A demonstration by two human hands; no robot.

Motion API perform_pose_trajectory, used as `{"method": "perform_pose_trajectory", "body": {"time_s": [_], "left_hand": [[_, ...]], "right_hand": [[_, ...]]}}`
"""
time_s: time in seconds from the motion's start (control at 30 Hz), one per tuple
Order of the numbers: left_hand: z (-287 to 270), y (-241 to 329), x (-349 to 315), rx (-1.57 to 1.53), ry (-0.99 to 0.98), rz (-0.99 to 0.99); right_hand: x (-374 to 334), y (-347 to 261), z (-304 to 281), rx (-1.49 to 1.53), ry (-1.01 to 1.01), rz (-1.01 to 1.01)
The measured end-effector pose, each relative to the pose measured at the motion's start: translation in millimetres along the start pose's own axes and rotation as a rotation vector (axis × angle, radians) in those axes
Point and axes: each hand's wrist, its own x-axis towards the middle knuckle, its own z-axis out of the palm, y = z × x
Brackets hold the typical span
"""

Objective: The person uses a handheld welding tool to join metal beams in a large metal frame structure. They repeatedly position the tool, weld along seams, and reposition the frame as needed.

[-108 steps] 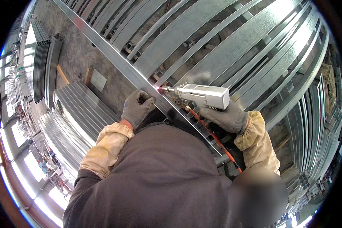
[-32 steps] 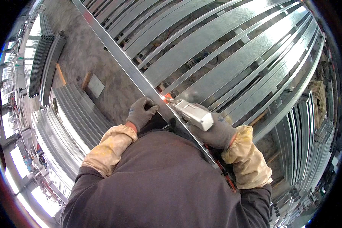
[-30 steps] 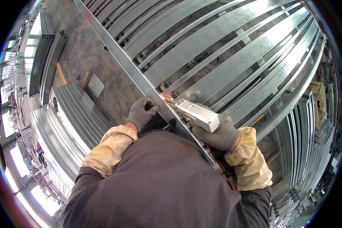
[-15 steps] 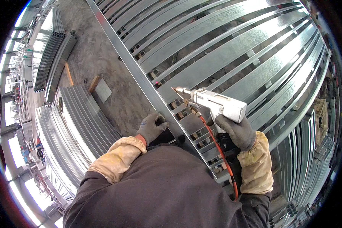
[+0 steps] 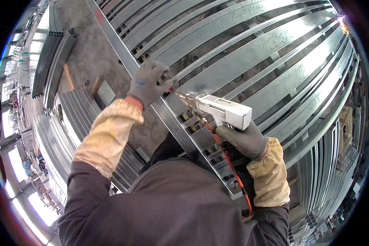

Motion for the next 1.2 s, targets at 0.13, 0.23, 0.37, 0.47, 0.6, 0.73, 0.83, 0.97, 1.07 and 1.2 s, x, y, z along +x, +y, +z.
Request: {"method": "perform_pose_trajectory", "body": {"time_s": [0.13, 0.23, 0.37, 0.47, 0.6, 0.73, 0.83, 0.97, 1.07, 1.2], "left_hand": [[14, 17, 45, 0.160, -0.361, 0.070], [23, 21, 70, 0.314, -0.564, 0.092], [29, 10, 95, 0.280, -0.732, 0.101], [21, 20, 111, 0.368, -0.845, 0.058], [24, 20, 118, 0.400, -0.888, 0.072], [27, 14, 116, 0.371, -0.855, 0.093], [28, 15, 113, 0.390, -0.824, 0.102], [28, 12, 112, 0.355, -0.802, 0.086], [27, 11, 111, 0.366, -0.811, 0.070], [32, 3, 109, 0.319, -0.708, 0.147]], "right_hand": [[7, 14, 4, 0.056, -0.039, -0.054], [11, 17, 2, 0.017, -0.059, -0.061], [10, 24, -3, -0.028, -0.010, -0.014], [11, 13, -3, 0.030, -0.014, 0.007], [13, 12, -6, 0.072, -0.024, 0.007], [19, 2, -4, 0.047, 0.009, 0.051], [25, -1, -3, 0.014, 0.005, 0.049], [28, 3, -2, 0.037, 0.002, 0.087], [29, 6, 0, 0.013, 0.010, 0.067], [28, 2, 4, 0.098, 0.029, 0.011]]}}
